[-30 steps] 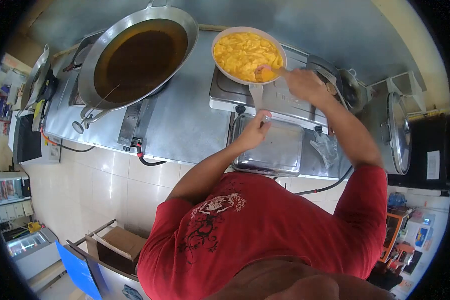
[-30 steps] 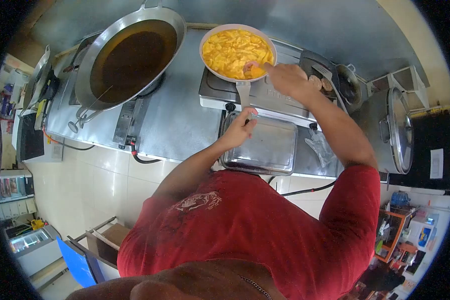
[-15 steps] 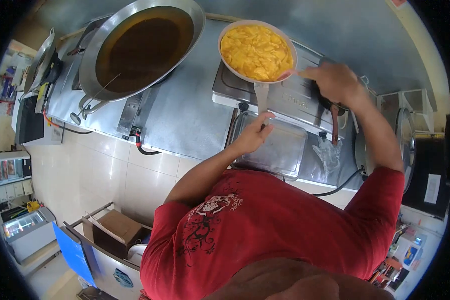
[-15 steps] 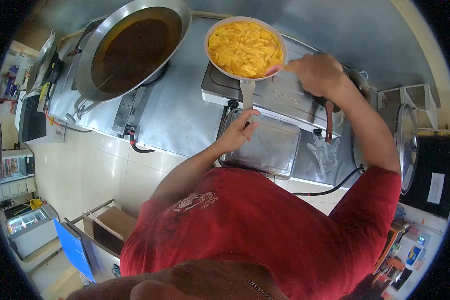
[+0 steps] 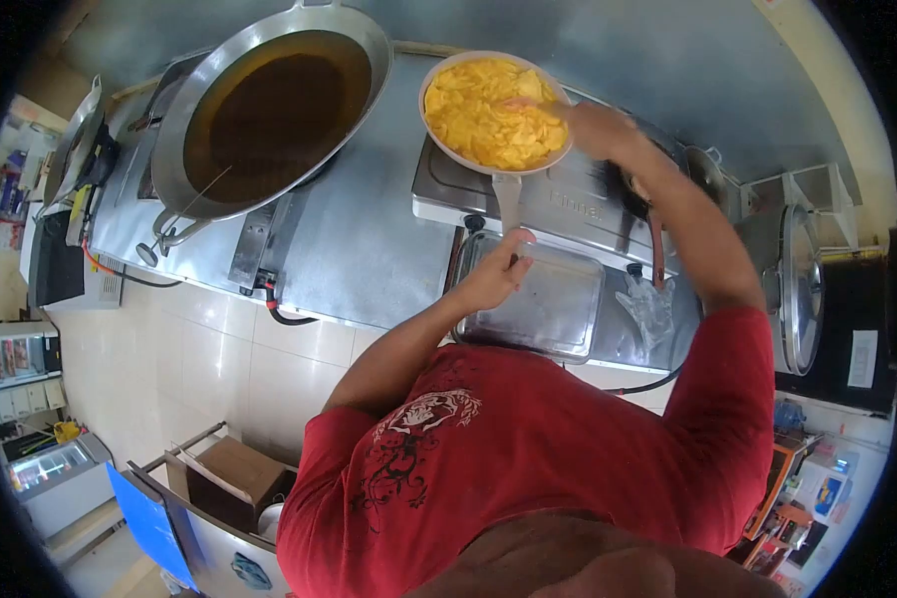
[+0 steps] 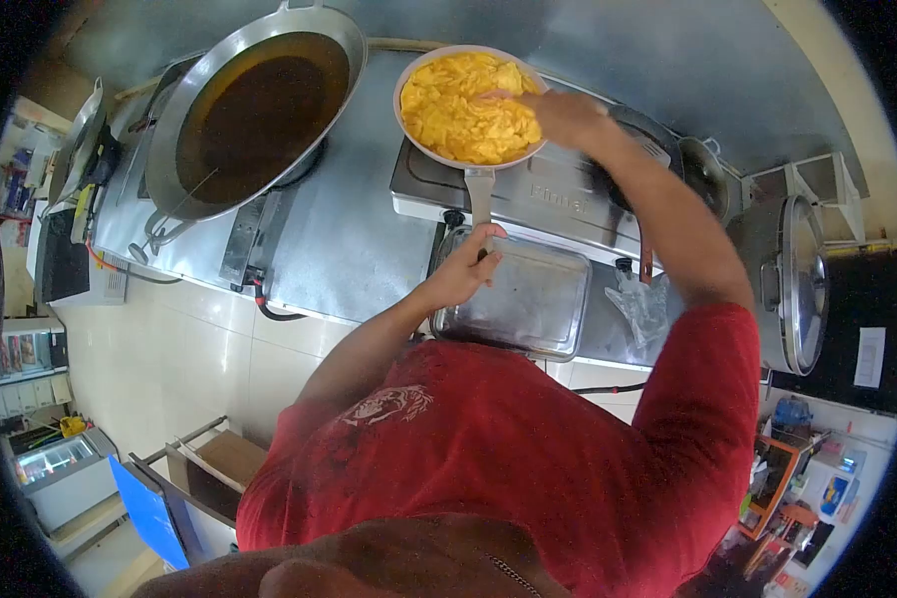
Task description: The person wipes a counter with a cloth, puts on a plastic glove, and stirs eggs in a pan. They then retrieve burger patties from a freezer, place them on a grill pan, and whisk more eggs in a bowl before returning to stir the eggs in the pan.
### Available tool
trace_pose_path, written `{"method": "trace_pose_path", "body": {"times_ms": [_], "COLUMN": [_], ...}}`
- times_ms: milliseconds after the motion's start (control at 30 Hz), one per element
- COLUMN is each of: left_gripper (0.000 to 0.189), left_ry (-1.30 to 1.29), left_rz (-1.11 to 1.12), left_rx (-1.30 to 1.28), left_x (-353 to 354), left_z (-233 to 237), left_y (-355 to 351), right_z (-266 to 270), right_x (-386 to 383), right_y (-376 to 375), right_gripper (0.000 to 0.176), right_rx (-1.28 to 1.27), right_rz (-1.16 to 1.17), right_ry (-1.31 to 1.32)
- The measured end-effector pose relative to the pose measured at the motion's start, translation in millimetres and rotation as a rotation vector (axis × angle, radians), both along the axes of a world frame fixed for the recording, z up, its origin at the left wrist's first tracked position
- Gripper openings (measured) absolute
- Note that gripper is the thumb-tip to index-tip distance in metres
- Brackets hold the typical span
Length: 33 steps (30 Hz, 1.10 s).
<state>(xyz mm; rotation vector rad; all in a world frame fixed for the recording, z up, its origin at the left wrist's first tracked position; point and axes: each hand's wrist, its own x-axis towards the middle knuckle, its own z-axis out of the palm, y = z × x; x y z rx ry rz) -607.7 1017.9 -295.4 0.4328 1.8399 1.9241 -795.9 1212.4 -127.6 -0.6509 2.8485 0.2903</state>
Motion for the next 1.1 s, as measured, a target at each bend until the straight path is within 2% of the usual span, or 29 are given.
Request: {"method": "trace_pose_path", "body": {"times_ms": [133,233,333,400,433,533,633,733,833,933,1033,1100], "left_gripper": [0.033,0.034,0.034,0.035,0.035,0.036,0.037,0.039,0.039,0.038,0.038,0.038], "left_ry": [-0.036,-0.04,-0.055,-0.07,-0.061,-0.045,-0.035,-0.033,-0.069,-0.075,-0.087,-0.098], "left_rz": [-0.018,-0.011,-0.021,-0.019,-0.016,-0.002,0.035,0.08,0.102,0.133,0.147,0.158], "left_rx": [0.006,0.022,0.024,0.021,0.013,-0.002,-0.007,-0.002,0.043,0.068,0.067,0.088], "left_x": [-1,0,3,0,1,1,4,6,9,8,11,10], "left_z": [6,5,1,-1,-1,1,7,11,8,3,6,5], "left_y": [-2,-1,1,2,1,0,0,4,8,9,10,11], "right_z": [-13,39,-1,2,8,72,86,23,-9,-27,22,36], "right_x": [7,26,28,24,21,14,-8,-70,-61,-38,1,13], "right_y": [-1,-3,-5,-2,-4,-13,-17,-3,-31,-37,-33,-27], "right_gripper": [0.068,0.067,0.064,0.059,0.056,0.059,0.056,0.047,0.049,0.069,0.053,0.054], "right_rx": [-0.069,-0.038,-0.073,-0.041,-0.028,0.112,0.114,0.015,-0.072,-0.006,-0.018,0.049], "right_rz": [0.01,0.041,0.029,0.028,0.031,0.05,-0.056,0.077,-0.11,-0.023,0.012,0.057], "right_ry": [-0.075,-0.201,-0.179,-0.113,-0.079,-0.124,-0.039,0.087,0.074,-0.046,-0.153,-0.147]}}
